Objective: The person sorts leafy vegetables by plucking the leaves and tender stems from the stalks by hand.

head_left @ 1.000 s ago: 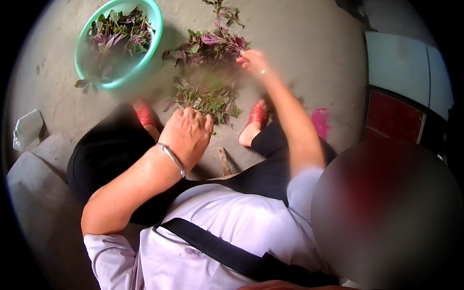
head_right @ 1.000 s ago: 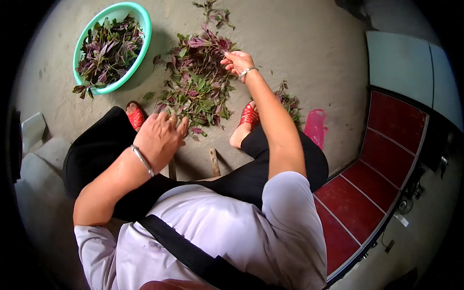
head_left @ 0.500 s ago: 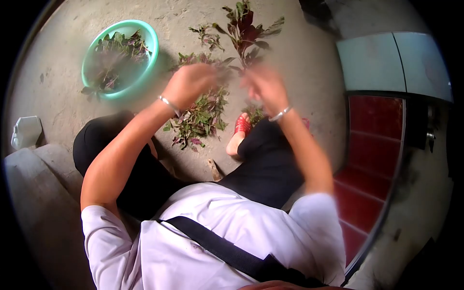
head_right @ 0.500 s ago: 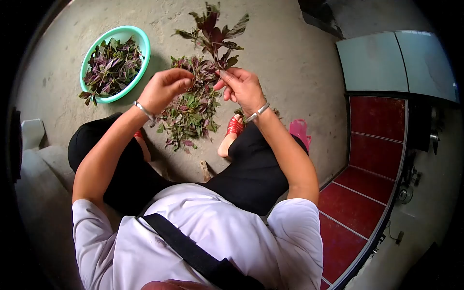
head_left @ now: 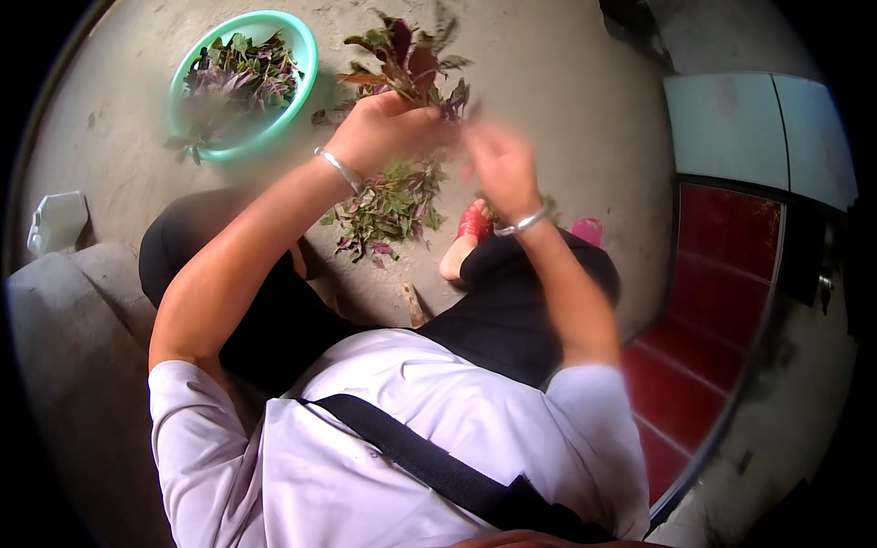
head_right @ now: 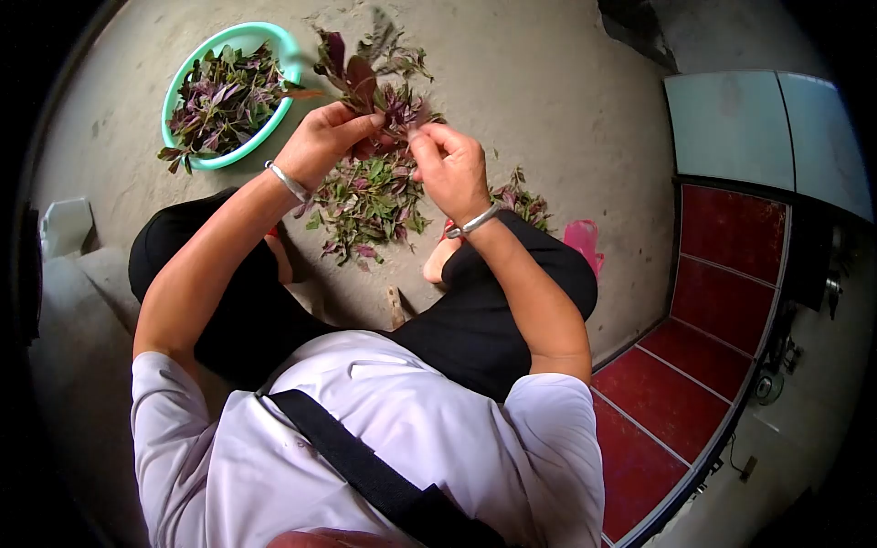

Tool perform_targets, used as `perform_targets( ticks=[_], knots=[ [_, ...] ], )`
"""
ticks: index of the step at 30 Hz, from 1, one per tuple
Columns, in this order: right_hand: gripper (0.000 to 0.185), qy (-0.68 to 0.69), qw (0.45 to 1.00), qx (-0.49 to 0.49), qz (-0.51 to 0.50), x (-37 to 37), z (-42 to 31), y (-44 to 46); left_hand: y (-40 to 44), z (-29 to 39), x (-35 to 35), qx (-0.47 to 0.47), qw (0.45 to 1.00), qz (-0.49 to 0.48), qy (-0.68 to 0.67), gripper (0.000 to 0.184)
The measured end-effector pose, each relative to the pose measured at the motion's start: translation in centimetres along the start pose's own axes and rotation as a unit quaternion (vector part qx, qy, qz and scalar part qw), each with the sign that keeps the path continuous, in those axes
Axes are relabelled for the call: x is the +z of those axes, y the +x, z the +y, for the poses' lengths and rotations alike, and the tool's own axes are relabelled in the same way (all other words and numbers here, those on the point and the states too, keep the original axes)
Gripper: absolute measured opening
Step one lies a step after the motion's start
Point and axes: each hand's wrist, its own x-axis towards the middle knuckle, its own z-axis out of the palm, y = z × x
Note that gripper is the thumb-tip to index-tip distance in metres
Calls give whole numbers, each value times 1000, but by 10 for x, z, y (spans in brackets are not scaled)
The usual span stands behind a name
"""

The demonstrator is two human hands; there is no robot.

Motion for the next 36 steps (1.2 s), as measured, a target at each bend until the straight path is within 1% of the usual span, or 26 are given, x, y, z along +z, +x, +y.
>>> perform_targets(
  ticks=[1, 3, 4, 7, 9, 10, 13, 14, 16, 18, 20, 23, 24, 26, 28, 29, 30, 32, 34, 36],
  knots=[
    [20, -8, 1000, -20, 20, -1, 4, 2, 2, -1, -1, -12, 1000, 10, -10, 20],
    [20, 11, 999, -17, 40, -5, -4, 4, 5, -5, -3, -36, 999, 31, -28, 18],
    [20, 32, 998, -17, 55, -6, -5, 5, 11, -11, -4, -23, 994, -5, -110, 18],
    [19, 77, 994, 8, 80, -13, -4, 5, 12, -7, -7, -22, 994, -2, -105, 19],
    [19, 94, 992, 12, 80, -20, 1, 4, 16, -7, -9, -23, 990, -8, -138, 20],
    [19, -16, 999, -9, -35, -32, 2, 3, 16, -6, -11, -22, 988, -9, -154, 20],
    [22, -124, 980, 44, -152, -34, 9, -2, 11, -2, -10, -16, 990, 13, -140, 20],
    [27, -95, 983, 62, -143, -32, 9, -2, 10, -3, -14, -11, 990, -17, -137, 20],
    [30, 20, 988, 92, -126, -29, 0, -2, 10, -5, -11, -1, 991, -14, -136, 20],
    [31, 143, 975, 121, -118, -21, -10, -3, 7, -5, -8, 3, 993, -27, -117, 21],
    [27, 101, 981, 111, -121, -11, -13, -5, 2, -1, -7, 0, 995, -54, -78, 21],
    [22, 80, 987, 100, -101, -6, -12, -8, 2, -2, -2, 3, 996, -44, -72, 21],
    [22, 79, 989, 90, -87, -5, -10, -7, 2, -8, -5, 25, 994, -55, -93, 23],
    [20, 68, 993, 77, -56, -4, -13, -7, 6, -20, -7, 190, 975, -103, -54, 24],
    [19, 53, 997, 55, -21, -3, -8, -8, 10, -24, -11, 265, 957, -117, 24, 26],
    [18, 46, 998, 44, -4, -2, -6, -8, 11, -24, -13, 257, 957, -108, 82, 27],
    [17, 38, 999, 31, 13, -2, -8, -9, 15, -27, -12, 320, 937, -114, 80, 20],
    [16, 37, 999, 23, 29, -1, -9, -9, 16, -25, -9, 371, 918, -109, 82, 20],
    [17, 36, 999, 19, 35, -2, -8, -9, 8, -18, -7, 335, 934, -104, 68, 19],
    [22, 26, 999, 16, 26, -3, -7, -9, 5, -19, -10, 269, 955, -127, 5, 21]
  ],
)
